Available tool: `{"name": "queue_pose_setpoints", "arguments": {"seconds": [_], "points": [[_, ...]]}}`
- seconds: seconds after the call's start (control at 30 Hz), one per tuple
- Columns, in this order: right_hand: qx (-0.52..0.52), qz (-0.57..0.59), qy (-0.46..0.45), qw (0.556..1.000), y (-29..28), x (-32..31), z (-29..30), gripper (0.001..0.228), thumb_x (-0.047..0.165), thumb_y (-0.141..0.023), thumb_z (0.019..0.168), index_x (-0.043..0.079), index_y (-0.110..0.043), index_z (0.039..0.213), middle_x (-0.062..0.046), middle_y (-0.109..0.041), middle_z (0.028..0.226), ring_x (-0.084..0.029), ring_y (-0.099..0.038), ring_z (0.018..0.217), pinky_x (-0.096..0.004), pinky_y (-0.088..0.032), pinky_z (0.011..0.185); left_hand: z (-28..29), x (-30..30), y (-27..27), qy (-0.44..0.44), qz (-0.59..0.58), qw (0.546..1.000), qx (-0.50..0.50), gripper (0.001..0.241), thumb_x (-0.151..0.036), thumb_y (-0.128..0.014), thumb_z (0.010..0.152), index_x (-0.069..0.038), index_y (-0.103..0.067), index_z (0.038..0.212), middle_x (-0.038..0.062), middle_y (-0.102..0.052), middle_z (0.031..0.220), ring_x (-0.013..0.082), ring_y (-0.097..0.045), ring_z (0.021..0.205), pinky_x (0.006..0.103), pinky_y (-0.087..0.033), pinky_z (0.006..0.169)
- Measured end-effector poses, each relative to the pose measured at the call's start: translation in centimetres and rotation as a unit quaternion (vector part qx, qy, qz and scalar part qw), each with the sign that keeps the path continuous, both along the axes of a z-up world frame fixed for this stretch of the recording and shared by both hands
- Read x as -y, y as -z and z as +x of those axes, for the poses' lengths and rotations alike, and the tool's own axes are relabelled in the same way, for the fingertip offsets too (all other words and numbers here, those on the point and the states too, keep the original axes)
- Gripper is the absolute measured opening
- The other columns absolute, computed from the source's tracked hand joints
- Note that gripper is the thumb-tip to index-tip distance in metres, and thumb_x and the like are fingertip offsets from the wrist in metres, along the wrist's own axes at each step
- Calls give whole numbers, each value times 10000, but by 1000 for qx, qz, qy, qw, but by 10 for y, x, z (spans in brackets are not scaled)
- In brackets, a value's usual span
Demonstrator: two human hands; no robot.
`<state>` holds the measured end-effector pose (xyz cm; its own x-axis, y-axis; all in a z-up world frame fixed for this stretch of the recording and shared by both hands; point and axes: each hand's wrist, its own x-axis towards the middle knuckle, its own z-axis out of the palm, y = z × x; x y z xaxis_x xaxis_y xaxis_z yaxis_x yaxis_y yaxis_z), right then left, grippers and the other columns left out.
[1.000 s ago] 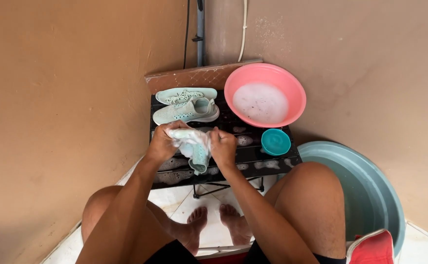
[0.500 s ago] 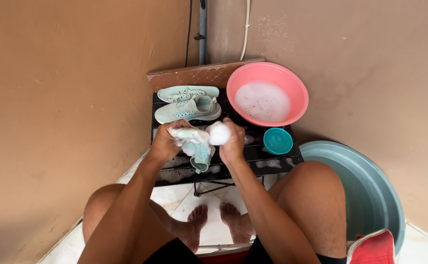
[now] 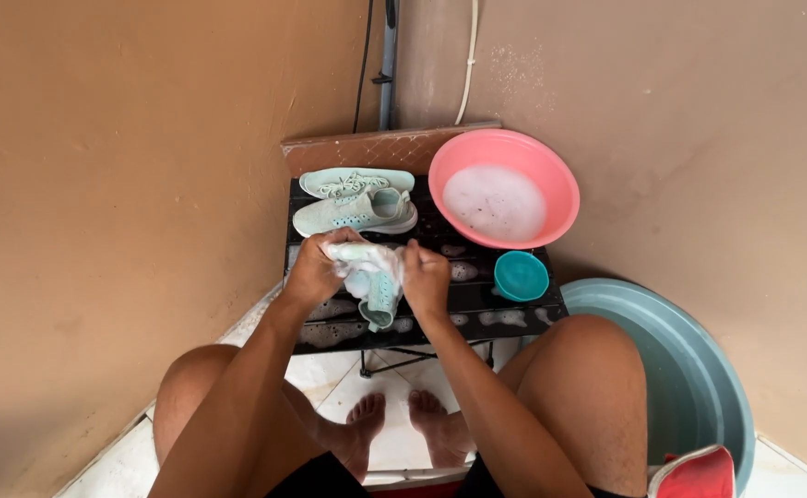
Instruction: The person scrubs a light green sneaker with a soapy white cloth, focusing on the upper and sides. They then rinse the shoe by pouring water from a blue cup and continue scrubbing the surface.
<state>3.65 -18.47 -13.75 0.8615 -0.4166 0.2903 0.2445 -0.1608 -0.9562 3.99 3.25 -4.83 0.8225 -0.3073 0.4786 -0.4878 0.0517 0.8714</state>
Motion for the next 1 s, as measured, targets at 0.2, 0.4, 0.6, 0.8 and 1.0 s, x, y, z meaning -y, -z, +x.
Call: {"name": "queue_pose_setpoints", "arguments": {"seconds": [0.2,0.4,0.6,0.8,1.0], "points": [[-15,505,-42,862,-16,19,12,338,426,-811,1189,98,-872,1241,-59,-862,988,-248,-870,918,-505,-733,910,15,-7,29,10,-26,1000,-3,366,-369,-949,1072,-12,-890,1126,141,-912,981,168,-741,927,390,-648,827],[-42,27,12,999,3,0,4,575,316,-737,1238,140,-890,712,-51,-715,556,-148,-606,543,-372,-503,528,40,-12,57,-29,14,999,13,130,-75,-892,1005,-13,-897,1120,150,-913,967,172,-743,951,413,-641,853],[-20,136,22,990,-15,11,10,565,335,-717,1240,220,-831,699,41,-691,588,-68,-653,575,-271,-558,573,16,2,22,-31,21,999,-3,155,2,-836,944,-43,-893,1081,148,-897,933,193,-743,905,423,-632,850],[-56,162,50,984,-38,-1,-3,476,328,-816,1154,172,-871,707,12,-712,579,-119,-659,544,-348,-598,572,3,-4,7,-29,26,999,-10,213,28,-793,908,-34,-896,1084,157,-913,942,197,-756,928,411,-637,857],[-90,8,39,995,25,10,5,599,341,-740,1207,126,-883,666,-84,-723,568,-187,-740,626,-446,-640,656,3,12,5,-20,41,999,-8,200,-23,-841,941,-40,-907,1129,200,-936,999,237,-792,941,459,-647,874]]}}
